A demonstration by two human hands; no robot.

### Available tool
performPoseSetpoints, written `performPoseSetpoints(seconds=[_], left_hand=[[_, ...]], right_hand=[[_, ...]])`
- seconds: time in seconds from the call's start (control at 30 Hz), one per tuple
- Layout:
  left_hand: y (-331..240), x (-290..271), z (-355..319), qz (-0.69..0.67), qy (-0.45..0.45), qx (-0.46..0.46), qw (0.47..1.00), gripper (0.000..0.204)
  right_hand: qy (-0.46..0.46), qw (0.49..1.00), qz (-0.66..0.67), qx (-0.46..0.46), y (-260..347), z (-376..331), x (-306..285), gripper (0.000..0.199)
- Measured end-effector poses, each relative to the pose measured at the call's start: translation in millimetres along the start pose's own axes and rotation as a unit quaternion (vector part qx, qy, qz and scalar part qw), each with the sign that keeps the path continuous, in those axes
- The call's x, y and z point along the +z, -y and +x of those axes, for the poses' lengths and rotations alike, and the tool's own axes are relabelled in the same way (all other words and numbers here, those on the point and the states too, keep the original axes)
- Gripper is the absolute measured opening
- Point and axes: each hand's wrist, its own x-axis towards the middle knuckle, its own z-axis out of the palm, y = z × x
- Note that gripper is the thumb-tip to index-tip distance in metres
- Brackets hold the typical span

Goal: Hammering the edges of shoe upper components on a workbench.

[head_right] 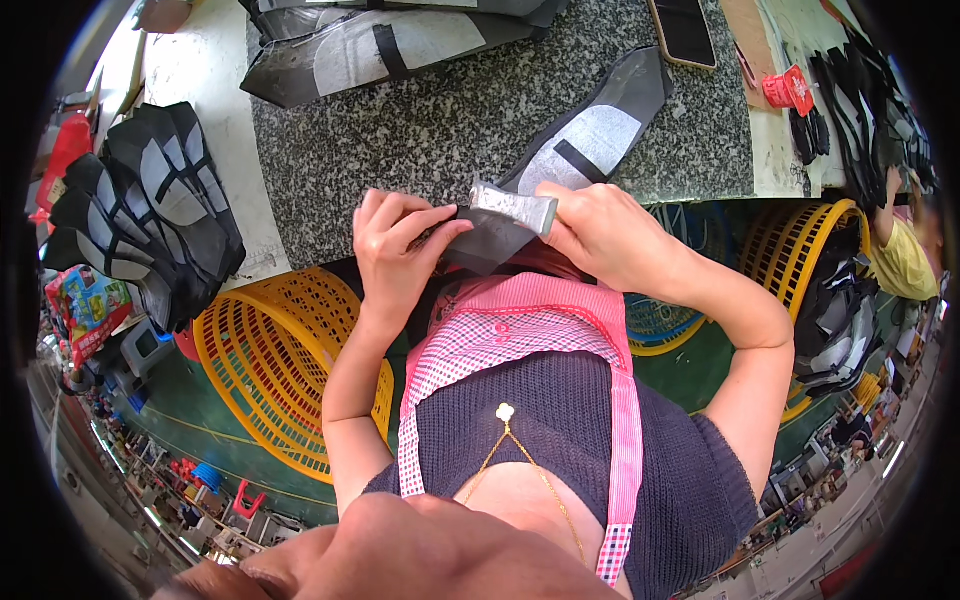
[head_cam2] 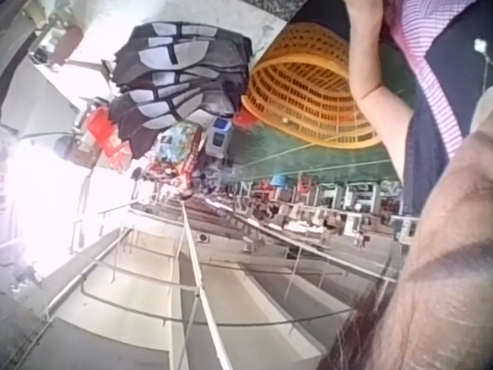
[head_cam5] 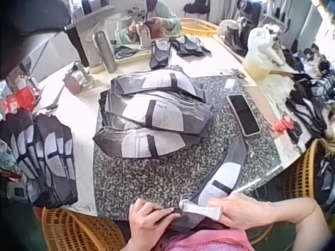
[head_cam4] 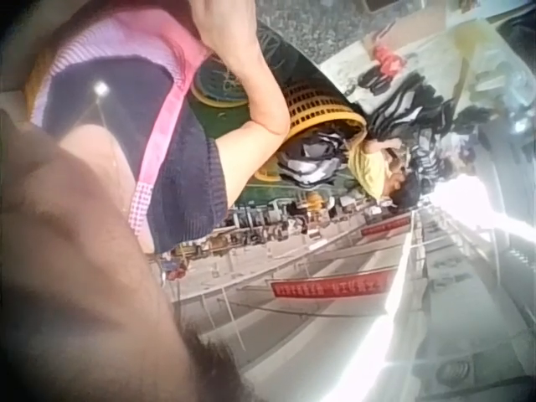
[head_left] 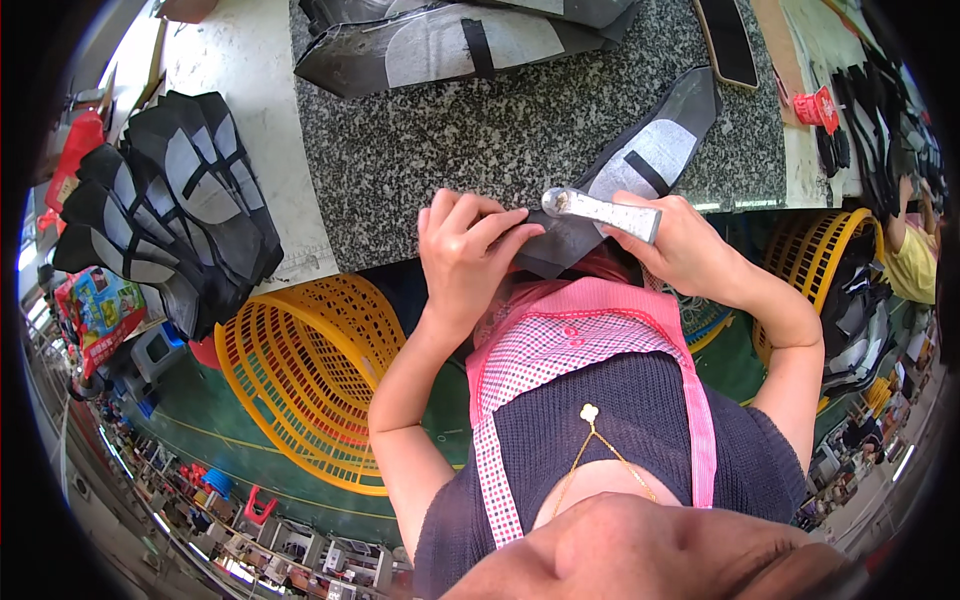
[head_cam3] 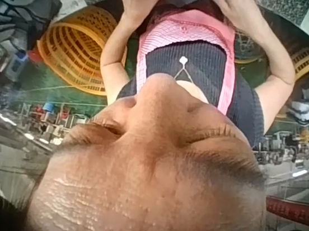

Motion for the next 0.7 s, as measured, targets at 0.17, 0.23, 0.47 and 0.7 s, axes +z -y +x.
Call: performPoseSetpoints(seconds=[0.17,0.23,0.47,0.7], left_hand=[[-7.0,3.7,-3.2,-0.032,-0.005,-0.039,0.999,0.015],[-12.3,1.5,-2.5,-0.008,0.006,-0.007,1.000,0.015],[-18.8,3.4,-5.9,0.110,0.038,0.119,0.986,0.015],[-23.9,6.9,-6.6,0.184,0.030,0.149,0.971,0.015]], right_hand=[[-0.076,0.996,-0.040,-0.022,-8.1,0.1,-1.2,0.013],[-0.074,0.995,0.025,-0.058,-4.3,-3.6,0.8,0.013],[-0.069,0.996,-0.033,-0.050,-7.2,2.4,4.6,0.015],[-0.062,0.994,-0.061,-0.065,-4.5,6.8,5.2,0.019]])
